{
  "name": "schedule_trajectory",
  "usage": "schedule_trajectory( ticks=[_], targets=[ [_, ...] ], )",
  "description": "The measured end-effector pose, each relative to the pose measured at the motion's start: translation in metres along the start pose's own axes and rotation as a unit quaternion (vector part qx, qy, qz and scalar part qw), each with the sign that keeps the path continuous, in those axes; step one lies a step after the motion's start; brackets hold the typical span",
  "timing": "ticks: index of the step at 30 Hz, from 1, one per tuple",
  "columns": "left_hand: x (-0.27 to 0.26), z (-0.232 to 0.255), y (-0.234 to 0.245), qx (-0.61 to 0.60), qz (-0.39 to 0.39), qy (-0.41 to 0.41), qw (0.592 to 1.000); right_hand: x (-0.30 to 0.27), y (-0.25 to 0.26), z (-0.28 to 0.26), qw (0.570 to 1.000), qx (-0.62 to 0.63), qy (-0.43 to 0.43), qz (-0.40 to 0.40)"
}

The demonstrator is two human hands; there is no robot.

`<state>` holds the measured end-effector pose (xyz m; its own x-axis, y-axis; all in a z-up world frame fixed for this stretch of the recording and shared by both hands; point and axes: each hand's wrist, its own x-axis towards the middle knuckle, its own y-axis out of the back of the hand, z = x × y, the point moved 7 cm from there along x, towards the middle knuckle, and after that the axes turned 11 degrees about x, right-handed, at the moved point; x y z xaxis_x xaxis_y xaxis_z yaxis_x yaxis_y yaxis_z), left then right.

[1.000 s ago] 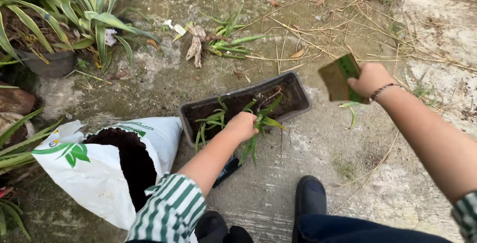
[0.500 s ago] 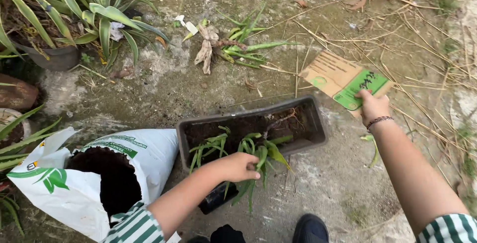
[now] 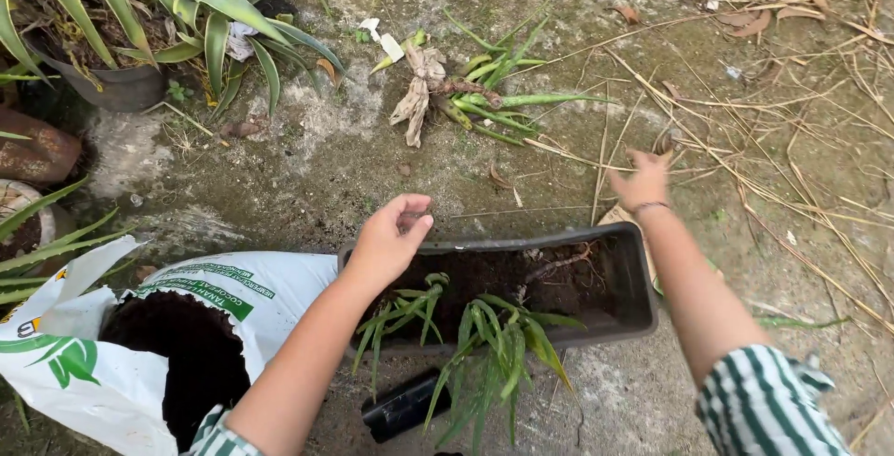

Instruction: Planting aloe vera shoots into a rectangular planter box using potting soil.

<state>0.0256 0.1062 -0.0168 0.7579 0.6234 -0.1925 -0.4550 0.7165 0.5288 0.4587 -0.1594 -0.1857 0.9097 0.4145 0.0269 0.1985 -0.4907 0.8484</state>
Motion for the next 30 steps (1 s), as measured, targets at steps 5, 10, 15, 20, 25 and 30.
schedule_trajectory(
  ticks=[5,10,15,20,25,30],
  targets=[
    [-0.024,-0.011,0.037,0.048,0.034,0.029,0.998,-0.011,-0.098,-0.208,0.968,0.028,0.169,-0.183],
    [-0.074,-0.044,0.079,0.01,0.065,0.102,0.993,0.01,-0.16,-0.272,0.944,-0.056,0.287,-0.151],
    [-0.124,-0.074,0.103,0.021,0.095,0.181,0.979,0.056,-0.183,-0.265,0.968,0.009,0.19,-0.161],
    [-0.132,-0.092,0.093,0.001,0.094,0.198,0.976,0.069,-0.198,-0.245,0.981,0.074,0.117,-0.137],
    [-0.1,-0.079,0.068,-0.049,0.056,0.15,0.986,0.069,-0.21,-0.232,0.94,0.213,0.031,-0.266],
    [-0.049,-0.053,0.049,-0.084,0.015,0.093,0.992,0.015,-0.164,-0.217,0.879,0.356,-0.055,-0.314]
  ],
)
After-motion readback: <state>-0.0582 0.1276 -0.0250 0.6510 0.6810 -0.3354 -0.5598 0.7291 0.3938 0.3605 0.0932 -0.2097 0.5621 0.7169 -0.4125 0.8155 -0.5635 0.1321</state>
